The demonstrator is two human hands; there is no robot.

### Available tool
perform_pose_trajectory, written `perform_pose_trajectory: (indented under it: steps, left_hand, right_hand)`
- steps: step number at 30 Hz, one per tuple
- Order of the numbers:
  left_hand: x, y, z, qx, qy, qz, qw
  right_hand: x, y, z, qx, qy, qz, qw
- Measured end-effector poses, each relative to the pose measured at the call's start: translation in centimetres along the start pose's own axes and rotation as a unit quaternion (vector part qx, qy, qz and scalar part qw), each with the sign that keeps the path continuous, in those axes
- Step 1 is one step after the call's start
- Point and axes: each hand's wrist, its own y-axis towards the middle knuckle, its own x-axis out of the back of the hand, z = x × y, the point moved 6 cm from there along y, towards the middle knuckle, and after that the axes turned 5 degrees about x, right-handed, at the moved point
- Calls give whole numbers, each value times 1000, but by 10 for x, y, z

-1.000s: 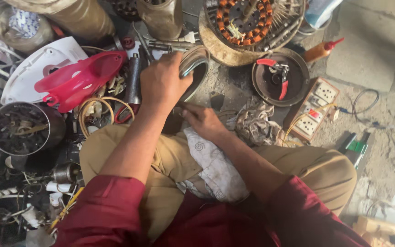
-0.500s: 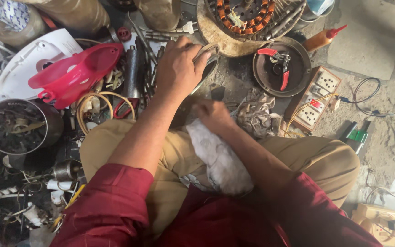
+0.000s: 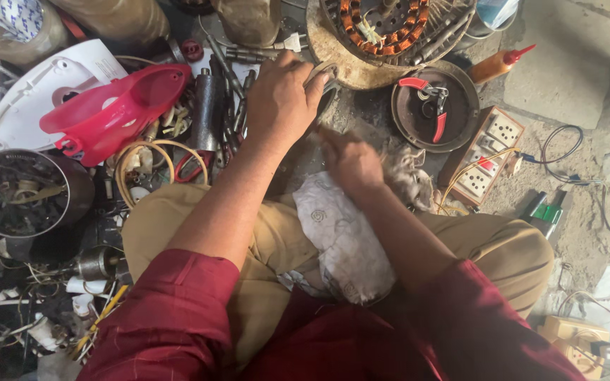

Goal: The person cleans and reassembles a ceiling fan motor. They use a cloth to wipe the internal components of the motor housing and a small mallet to tap the housing parts together.

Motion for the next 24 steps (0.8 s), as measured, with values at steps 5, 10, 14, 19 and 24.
perform_pose_trajectory:
  steps: [5,10,14,19,24]
  left_hand:
    - [1,2,0,-1,4,8,1000]
    - [2,2,1,-11,6,-18,1000]
    - [2,0,1,-3,1,-24,1000]
    - [-1,5,1,22,-12,11,1000]
    - [4,-23,8,30,-139,-16,990]
  right_hand:
    - [-40,14,-5,136,-44,33,989]
    - [-40,2,16,241,-283,68,926]
    - [17,-8,32,137,72,-32,988]
    - [29,-16,42,76,19,21,997]
    - [28,-12,30,157,150,-111,970]
